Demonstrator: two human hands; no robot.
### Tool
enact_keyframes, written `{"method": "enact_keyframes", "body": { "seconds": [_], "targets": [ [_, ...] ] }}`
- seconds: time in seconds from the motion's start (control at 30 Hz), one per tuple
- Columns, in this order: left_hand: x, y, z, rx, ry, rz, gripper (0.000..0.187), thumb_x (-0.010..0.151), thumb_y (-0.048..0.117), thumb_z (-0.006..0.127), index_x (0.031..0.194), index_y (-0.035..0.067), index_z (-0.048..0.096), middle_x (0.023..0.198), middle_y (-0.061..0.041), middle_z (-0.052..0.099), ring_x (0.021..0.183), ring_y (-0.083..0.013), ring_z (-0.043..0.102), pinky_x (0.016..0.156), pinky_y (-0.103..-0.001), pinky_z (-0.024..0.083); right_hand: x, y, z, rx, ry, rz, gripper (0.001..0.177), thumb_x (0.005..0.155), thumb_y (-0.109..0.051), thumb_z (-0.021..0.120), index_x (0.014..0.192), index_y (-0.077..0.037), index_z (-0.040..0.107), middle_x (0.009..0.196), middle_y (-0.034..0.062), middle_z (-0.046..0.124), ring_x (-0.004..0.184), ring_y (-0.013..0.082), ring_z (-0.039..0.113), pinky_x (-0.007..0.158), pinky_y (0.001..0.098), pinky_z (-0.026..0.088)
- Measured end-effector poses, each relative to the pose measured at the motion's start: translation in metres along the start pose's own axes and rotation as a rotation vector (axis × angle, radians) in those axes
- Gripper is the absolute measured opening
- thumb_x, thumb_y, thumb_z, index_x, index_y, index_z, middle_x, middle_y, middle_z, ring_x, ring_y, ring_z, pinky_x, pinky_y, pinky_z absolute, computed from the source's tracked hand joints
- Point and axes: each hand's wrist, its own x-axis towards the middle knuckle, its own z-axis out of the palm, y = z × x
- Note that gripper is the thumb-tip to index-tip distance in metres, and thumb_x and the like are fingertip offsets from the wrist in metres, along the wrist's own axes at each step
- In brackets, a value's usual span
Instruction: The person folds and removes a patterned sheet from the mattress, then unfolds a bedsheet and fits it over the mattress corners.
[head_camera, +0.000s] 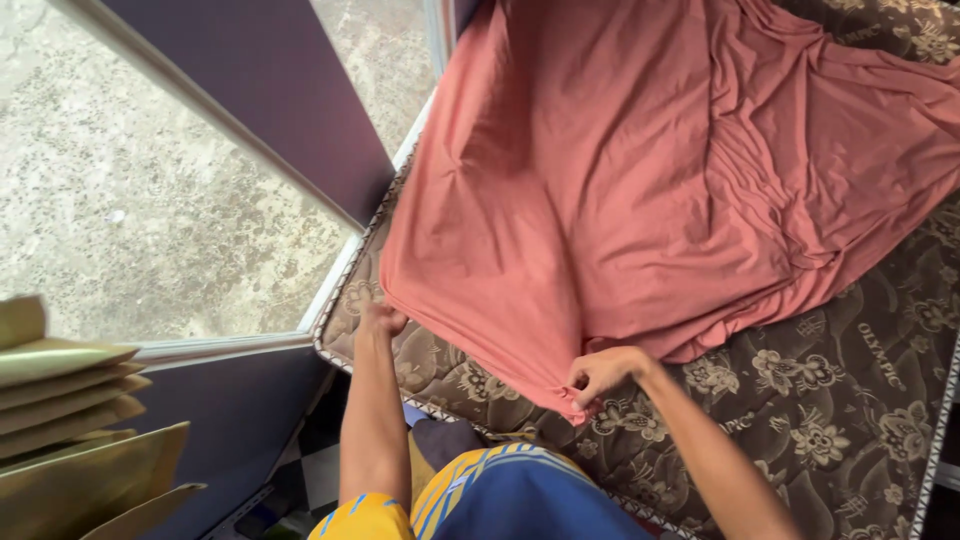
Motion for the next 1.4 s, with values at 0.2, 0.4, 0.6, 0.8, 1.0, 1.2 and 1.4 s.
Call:
{"method": "enact_keyframes", "body": {
  "seconds": [0.2, 0.4, 0.6, 0.8, 1.0, 1.2, 1.4],
  "targets": [
    [0.001, 0.008, -0.023, 0.244, -0.137, 0.177, 0.078, 0.093, 0.061, 0.069, 0.146, 0.004, 0.059, 0.13, -0.012, 0.071, 0.116, -0.0257, 0.065, 0.086, -0.031, 0.049, 0.035, 0.013, 0.008, -0.164, 0.204, 0.188, 0.021, 0.084, -0.023, 0.075, 0.087, -0.002, 0.079, 0.073, 0.0048, 0.074, 0.064, 0.0098, 0.066, 0.058, 0.0271, 0.05],
    [0.021, 0.02, -0.042, 1.06, 0.2, 0.797, 0.1, 0.061, 0.011, 0.096, 0.141, 0.0, 0.037, 0.127, -0.013, 0.056, 0.112, -0.0274, 0.061, 0.089, -0.043, 0.058, 0.112, 0.045, 0.009, -0.424, 0.416, 0.393, 0.026, 0.076, -0.028, 0.077, 0.085, -0.004, 0.079, 0.074, 0.009, 0.076, 0.065, 0.0174, 0.072, 0.062, 0.0351, 0.055],
    [0.042, 0.072, -0.085, 0.241, -0.087, 0.085, 0.084, 0.091, 0.065, 0.066, 0.128, -0.01, 0.063, 0.113, -0.013, 0.071, 0.096, -0.0246, 0.067, 0.086, -0.034, 0.058, 0.182, 0.03, 0.011, -0.496, 0.506, 0.413, 0.03, 0.076, -0.034, 0.075, 0.092, -0.009, 0.079, 0.087, 0.0161, 0.076, 0.08, 0.0298, 0.074, 0.077, 0.0425, 0.057],
    [0.094, 0.109, -0.145, 0.481, -0.223, 0.316, 0.027, 0.099, 0.013, 0.065, 0.122, -0.002, 0.065, 0.111, -0.007, 0.073, 0.1, -0.0185, 0.07, 0.092, -0.032, 0.056, 0.275, -0.016, -0.006, -0.694, 0.914, 0.309, 0.032, 0.092, -0.021, 0.058, 0.119, -0.01, 0.07, 0.12, 0.0182, 0.069, 0.107, 0.042, 0.067, 0.088, 0.0536, 0.055],
    [0.132, 0.125, -0.184, 0.704, -0.181, 0.335, 0.026, 0.101, 0.012, 0.069, 0.121, -0.005, 0.065, 0.116, -0.014, 0.07, 0.1, -0.0221, 0.069, 0.091, -0.036, 0.057, 0.361, -0.066, -0.008, -0.549, 1.047, -0.061, 0.047, 0.087, -0.022, 0.064, 0.132, -0.011, 0.06, 0.126, 0.0161, 0.061, 0.119, 0.0374, 0.059, 0.1, 0.0482, 0.048],
    [0.11, 0.129, -0.181, 0.506, -0.273, 0.088, 0.038, 0.097, 0.029, 0.057, 0.128, 0.007, 0.061, 0.115, -0.01, 0.073, 0.1, -0.024, 0.07, 0.083, -0.041, 0.057, 0.452, -0.061, -0.005, -0.554, 0.907, 0.047, 0.059, 0.087, -0.035, 0.073, 0.137, -0.011, 0.053, 0.133, 0.0155, 0.055, 0.13, 0.0358, 0.05, 0.108, 0.0533, 0.04],
    [0.18, 0.151, -0.241, 0.462, -0.058, 0.423, 0.023, 0.098, 0.017, 0.068, 0.111, -0.002, 0.069, 0.108, -0.007, 0.071, 0.096, -0.0176, 0.069, 0.088, -0.034, 0.056, 0.523, -0.013, -0.006, -0.66, 1.003, 0.226, 0.07, 0.082, -0.037, 0.078, 0.138, -0.007, 0.047, 0.139, 0.0161, 0.049, 0.131, 0.0355, 0.046, 0.105, 0.057, 0.039]
  ]
}}
